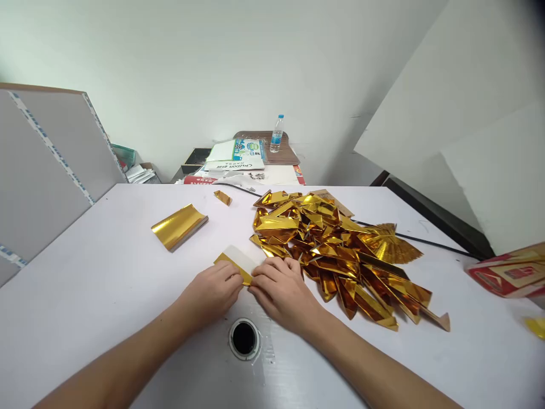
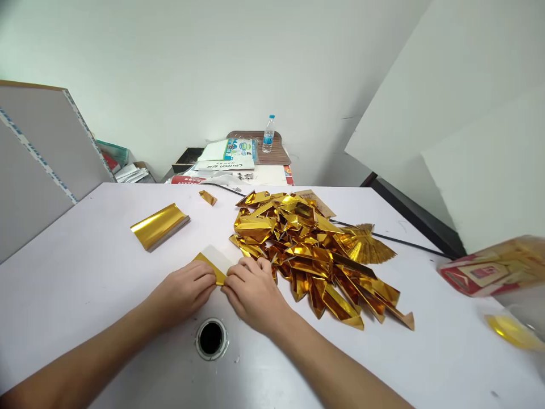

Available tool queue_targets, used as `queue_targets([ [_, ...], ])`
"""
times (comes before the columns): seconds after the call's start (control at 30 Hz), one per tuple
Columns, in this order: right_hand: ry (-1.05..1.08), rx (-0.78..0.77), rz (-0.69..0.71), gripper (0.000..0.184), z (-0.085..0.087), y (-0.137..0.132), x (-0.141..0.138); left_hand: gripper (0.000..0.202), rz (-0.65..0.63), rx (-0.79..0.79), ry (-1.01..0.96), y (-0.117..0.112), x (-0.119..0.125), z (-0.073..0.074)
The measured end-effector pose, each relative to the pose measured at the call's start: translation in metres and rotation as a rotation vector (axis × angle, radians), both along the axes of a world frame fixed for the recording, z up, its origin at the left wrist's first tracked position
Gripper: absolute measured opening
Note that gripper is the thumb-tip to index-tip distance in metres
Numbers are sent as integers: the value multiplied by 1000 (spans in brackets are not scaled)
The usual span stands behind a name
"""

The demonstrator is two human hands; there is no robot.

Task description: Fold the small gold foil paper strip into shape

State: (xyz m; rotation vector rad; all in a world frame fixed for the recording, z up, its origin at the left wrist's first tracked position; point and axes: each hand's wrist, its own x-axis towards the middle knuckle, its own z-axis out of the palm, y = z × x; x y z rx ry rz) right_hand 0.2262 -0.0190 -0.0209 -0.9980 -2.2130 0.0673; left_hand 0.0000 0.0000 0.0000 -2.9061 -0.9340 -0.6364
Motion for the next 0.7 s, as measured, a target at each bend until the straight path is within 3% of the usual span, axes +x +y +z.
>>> queue_targets([
  [0.2, -29, -64, 28, 9, 5, -2, 5, 10, 3, -173, -198, 1, -1, 1],
  [0.4, -144, -64, 120, 20, 11, -5, 15, 12, -55, -333, -281, 9, -14, 6],
  [0.7, -175, -28, 196, 25, 15, -7, 13, 13, 86, -390, -316, 6, -13, 1],
])
